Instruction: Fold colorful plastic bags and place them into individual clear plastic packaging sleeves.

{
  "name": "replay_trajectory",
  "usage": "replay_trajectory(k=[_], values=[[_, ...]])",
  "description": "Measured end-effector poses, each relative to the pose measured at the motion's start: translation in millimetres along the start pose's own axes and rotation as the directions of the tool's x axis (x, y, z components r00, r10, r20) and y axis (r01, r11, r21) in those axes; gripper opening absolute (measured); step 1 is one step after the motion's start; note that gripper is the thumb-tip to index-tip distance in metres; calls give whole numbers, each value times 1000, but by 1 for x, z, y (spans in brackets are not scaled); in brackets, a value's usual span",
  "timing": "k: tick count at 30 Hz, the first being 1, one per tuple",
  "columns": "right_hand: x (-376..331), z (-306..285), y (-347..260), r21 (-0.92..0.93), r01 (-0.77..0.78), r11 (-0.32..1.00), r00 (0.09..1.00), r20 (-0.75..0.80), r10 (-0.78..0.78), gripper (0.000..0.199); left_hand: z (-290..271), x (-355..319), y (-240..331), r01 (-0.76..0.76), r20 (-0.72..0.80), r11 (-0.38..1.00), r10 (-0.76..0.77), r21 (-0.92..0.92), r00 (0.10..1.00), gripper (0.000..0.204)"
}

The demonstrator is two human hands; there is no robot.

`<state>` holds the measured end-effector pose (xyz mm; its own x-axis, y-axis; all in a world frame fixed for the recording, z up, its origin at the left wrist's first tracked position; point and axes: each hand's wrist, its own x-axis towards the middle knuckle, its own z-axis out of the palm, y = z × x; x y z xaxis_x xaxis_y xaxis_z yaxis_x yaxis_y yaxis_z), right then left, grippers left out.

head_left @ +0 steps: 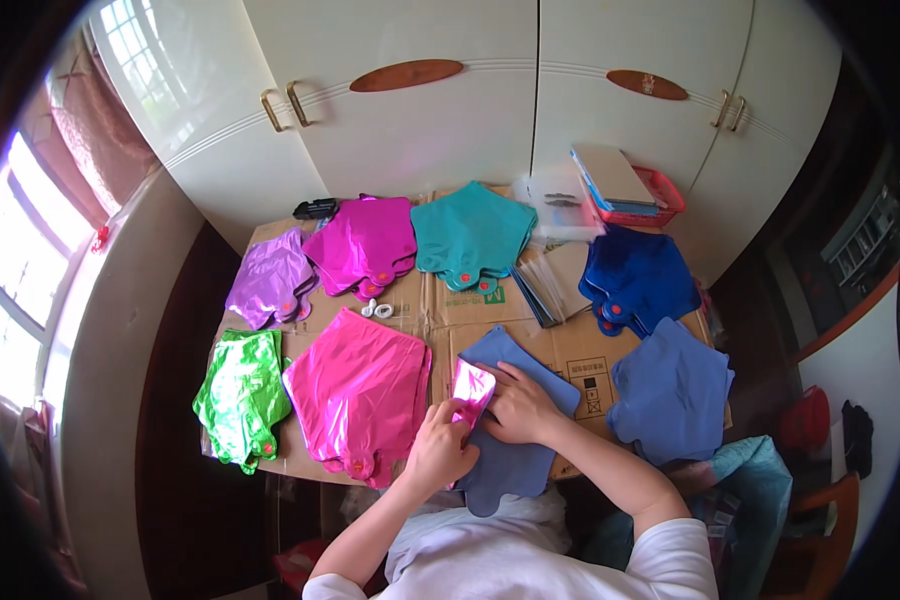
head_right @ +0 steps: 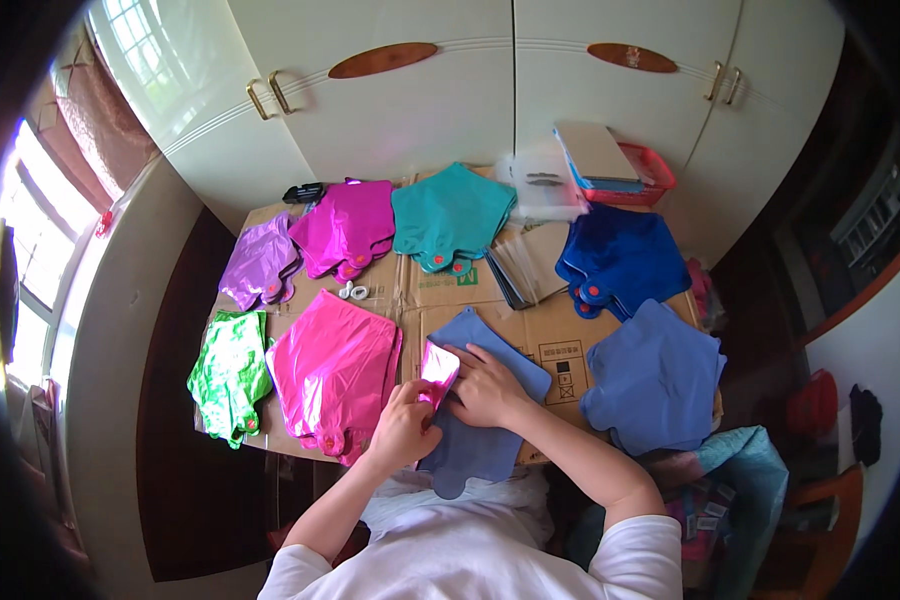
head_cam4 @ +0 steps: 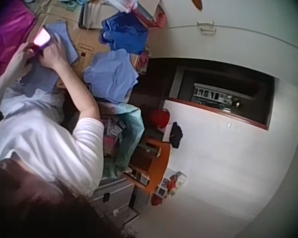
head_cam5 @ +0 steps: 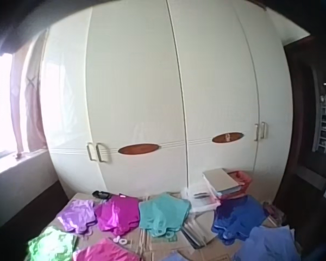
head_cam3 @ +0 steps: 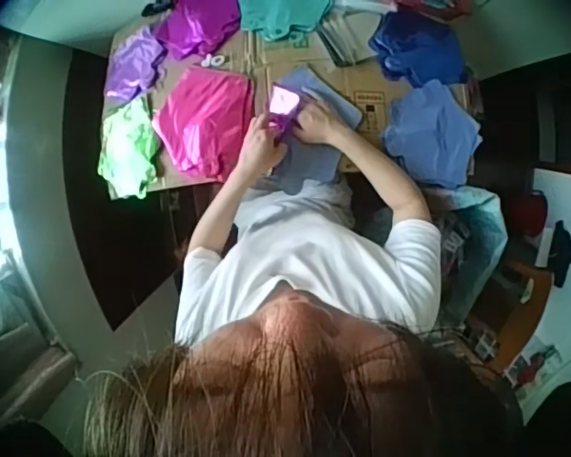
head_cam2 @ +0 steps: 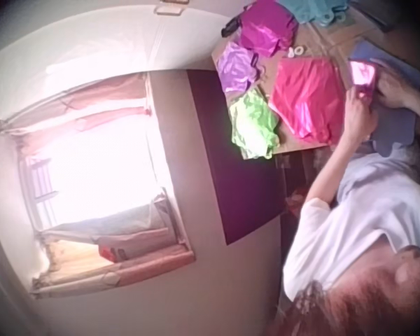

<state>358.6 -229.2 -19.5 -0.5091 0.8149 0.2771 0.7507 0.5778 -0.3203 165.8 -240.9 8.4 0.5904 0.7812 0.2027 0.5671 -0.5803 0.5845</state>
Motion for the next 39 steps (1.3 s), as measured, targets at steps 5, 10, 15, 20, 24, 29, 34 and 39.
replay_trajectory(k=[5,10,15,20,24,29,34,39], values=[[0,15,12,178,-68,982,981,-166,98,29,13,-1,-2,35,-47,999,-36,-34,998,13],[2,11,11,303,-82,949,919,-345,190,17,17,-1,0,18,-23,1000,-18,7,1000,14],[1,14,13,290,-120,949,910,-350,222,15,19,1,3,-39,-12,997,40,71,999,13],[2,15,12,291,-125,948,901,-368,232,12,3,6,-5,-139,81,984,130,110,988,24],[3,13,11,304,-120,945,900,-369,233,11,-24,12,-20,-246,244,937,185,247,952,62],[2,13,10,277,-121,953,905,-364,220,9,-25,16,-33,-284,364,903,159,322,918,91],[2,13,9,246,-119,962,913,-353,203,9,-21,15,-38,-291,392,888,141,357,909,100],[2,11,6,158,-166,973,902,-375,215,13,-22,17,-38,-304,447,874,114,380,887,106]])
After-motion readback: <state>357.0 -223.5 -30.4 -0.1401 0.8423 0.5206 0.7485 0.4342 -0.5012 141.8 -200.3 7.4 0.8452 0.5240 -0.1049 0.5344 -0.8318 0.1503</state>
